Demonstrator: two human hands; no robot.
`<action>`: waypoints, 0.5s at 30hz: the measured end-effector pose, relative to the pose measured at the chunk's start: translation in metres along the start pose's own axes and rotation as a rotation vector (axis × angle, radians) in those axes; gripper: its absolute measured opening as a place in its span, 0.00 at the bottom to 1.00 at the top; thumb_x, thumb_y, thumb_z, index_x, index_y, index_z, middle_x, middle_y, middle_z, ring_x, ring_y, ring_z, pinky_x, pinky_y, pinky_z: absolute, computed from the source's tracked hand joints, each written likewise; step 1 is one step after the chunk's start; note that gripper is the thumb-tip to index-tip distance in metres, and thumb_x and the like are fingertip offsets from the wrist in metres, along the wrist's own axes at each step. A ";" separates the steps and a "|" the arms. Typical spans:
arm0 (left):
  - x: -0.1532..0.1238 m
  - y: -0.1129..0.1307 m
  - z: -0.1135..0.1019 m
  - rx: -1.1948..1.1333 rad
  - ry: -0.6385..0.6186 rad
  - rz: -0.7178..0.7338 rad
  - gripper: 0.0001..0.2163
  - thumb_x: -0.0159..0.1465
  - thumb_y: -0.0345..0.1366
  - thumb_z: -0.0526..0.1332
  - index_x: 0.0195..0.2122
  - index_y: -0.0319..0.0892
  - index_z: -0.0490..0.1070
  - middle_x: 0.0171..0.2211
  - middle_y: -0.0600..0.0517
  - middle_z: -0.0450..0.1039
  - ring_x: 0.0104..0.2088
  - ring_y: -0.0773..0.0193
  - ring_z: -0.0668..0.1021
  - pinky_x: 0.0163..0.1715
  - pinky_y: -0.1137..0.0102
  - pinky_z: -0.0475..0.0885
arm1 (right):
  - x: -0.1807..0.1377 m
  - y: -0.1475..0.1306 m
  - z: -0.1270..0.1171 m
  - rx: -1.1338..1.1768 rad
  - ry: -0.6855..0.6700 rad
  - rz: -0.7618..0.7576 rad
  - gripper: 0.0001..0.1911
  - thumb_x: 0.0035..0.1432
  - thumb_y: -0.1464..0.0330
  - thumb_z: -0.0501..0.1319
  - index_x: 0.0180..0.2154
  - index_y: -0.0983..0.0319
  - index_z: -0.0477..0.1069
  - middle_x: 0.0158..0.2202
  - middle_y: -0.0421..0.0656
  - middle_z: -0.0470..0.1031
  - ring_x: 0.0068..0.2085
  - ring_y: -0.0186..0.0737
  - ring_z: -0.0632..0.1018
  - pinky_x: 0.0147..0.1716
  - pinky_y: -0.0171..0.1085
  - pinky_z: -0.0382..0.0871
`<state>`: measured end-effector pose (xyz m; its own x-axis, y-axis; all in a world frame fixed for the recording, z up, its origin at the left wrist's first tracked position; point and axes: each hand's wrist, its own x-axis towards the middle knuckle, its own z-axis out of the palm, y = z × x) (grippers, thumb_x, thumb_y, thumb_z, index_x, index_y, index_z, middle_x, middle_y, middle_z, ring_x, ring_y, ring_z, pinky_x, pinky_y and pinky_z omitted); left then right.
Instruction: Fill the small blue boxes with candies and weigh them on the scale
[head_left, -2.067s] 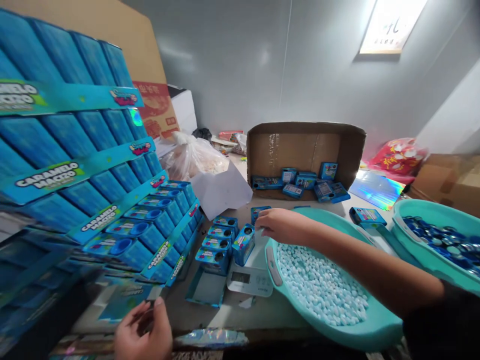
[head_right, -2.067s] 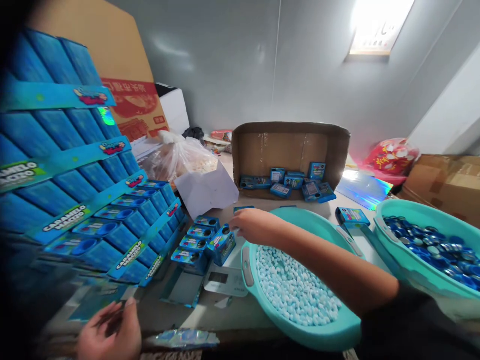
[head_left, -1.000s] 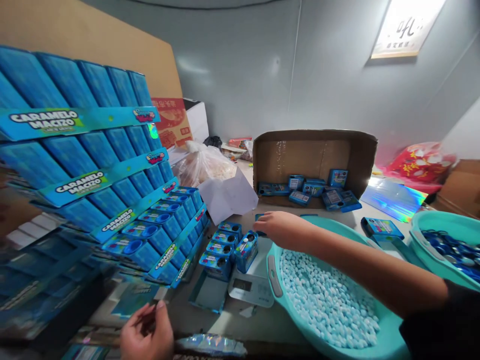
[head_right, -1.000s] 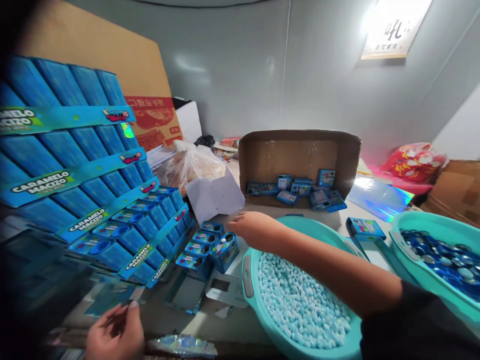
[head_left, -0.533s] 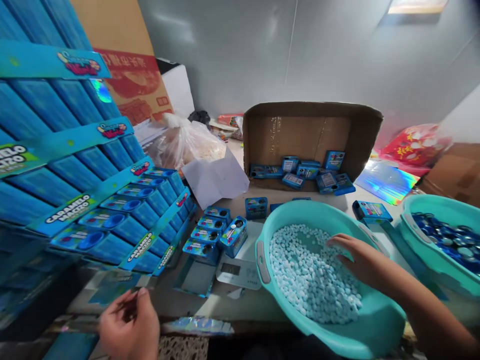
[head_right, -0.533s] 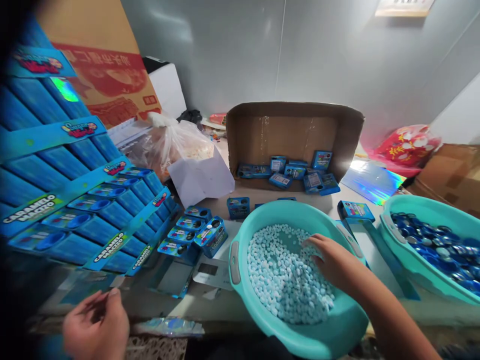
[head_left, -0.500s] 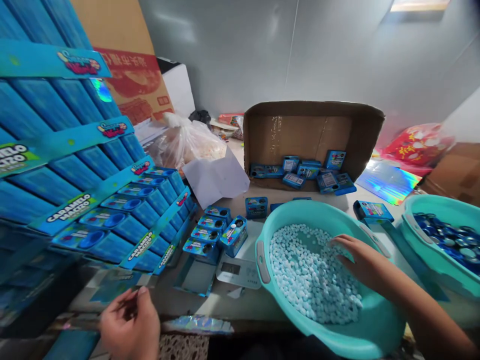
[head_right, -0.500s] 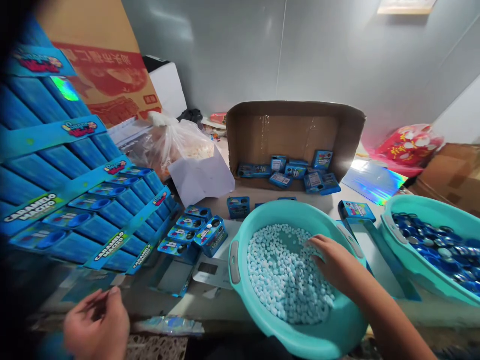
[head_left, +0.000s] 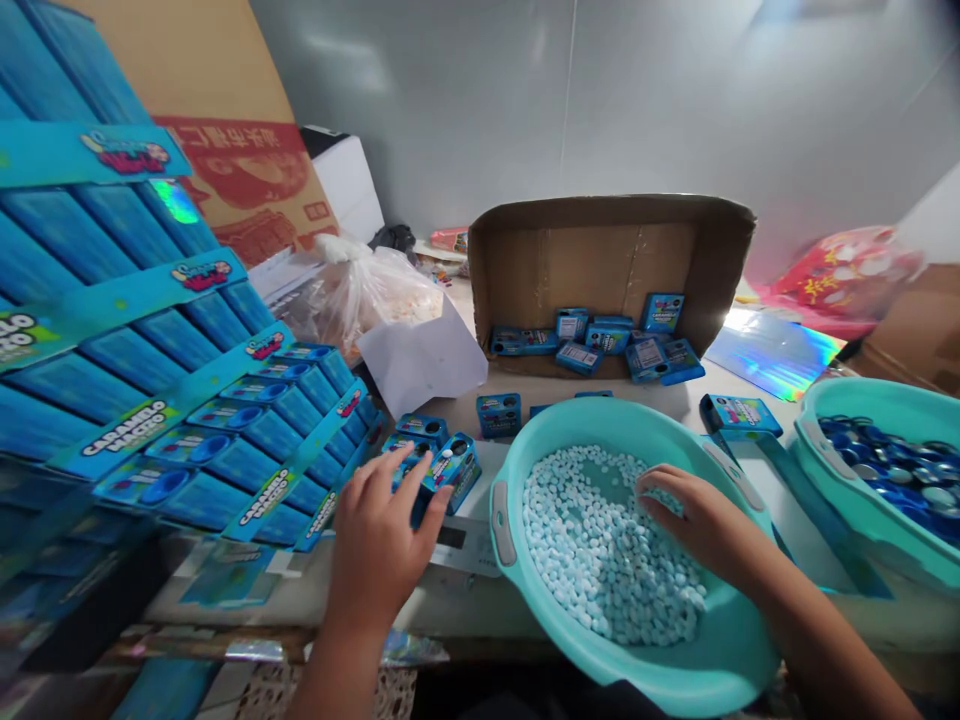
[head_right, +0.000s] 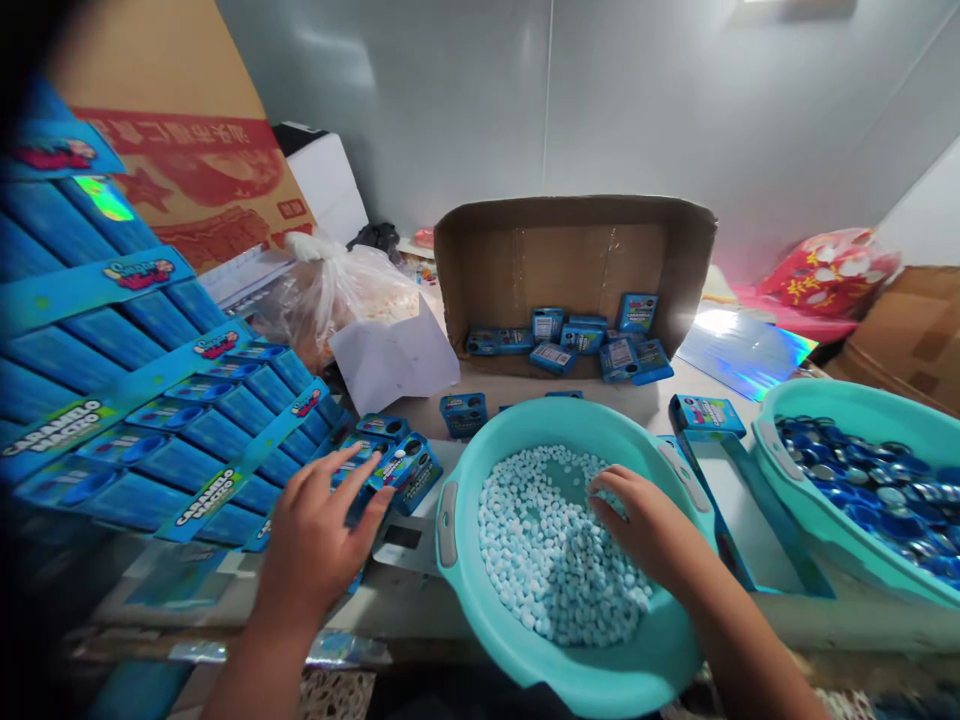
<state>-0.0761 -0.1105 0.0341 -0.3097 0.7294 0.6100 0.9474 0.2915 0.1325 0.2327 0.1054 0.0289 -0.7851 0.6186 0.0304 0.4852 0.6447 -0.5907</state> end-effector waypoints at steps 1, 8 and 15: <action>0.006 0.002 0.006 0.038 -0.052 -0.005 0.18 0.67 0.47 0.57 0.51 0.42 0.76 0.54 0.42 0.72 0.55 0.46 0.71 0.57 0.49 0.64 | 0.000 0.000 0.000 0.016 -0.002 -0.003 0.11 0.66 0.67 0.51 0.39 0.60 0.72 0.44 0.49 0.75 0.44 0.46 0.76 0.47 0.44 0.72; 0.022 0.019 0.011 0.057 0.010 -0.095 0.21 0.69 0.49 0.53 0.53 0.42 0.74 0.59 0.40 0.68 0.58 0.43 0.69 0.61 0.42 0.54 | -0.002 -0.006 -0.002 0.108 0.002 -0.007 0.11 0.67 0.67 0.52 0.38 0.59 0.72 0.41 0.48 0.75 0.42 0.46 0.76 0.45 0.43 0.71; 0.001 -0.021 -0.016 -0.048 0.354 -0.226 0.20 0.66 0.44 0.57 0.53 0.34 0.72 0.51 0.39 0.74 0.55 0.50 0.74 0.59 0.55 0.66 | -0.003 -0.001 0.000 0.126 -0.041 0.008 0.11 0.66 0.65 0.52 0.40 0.58 0.73 0.42 0.49 0.75 0.44 0.49 0.77 0.47 0.45 0.72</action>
<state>-0.0951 -0.1258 0.0440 -0.4713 0.3903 0.7909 0.8640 0.3845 0.3251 0.2344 0.1031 0.0297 -0.7974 0.6034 -0.0061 0.4417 0.5768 -0.6872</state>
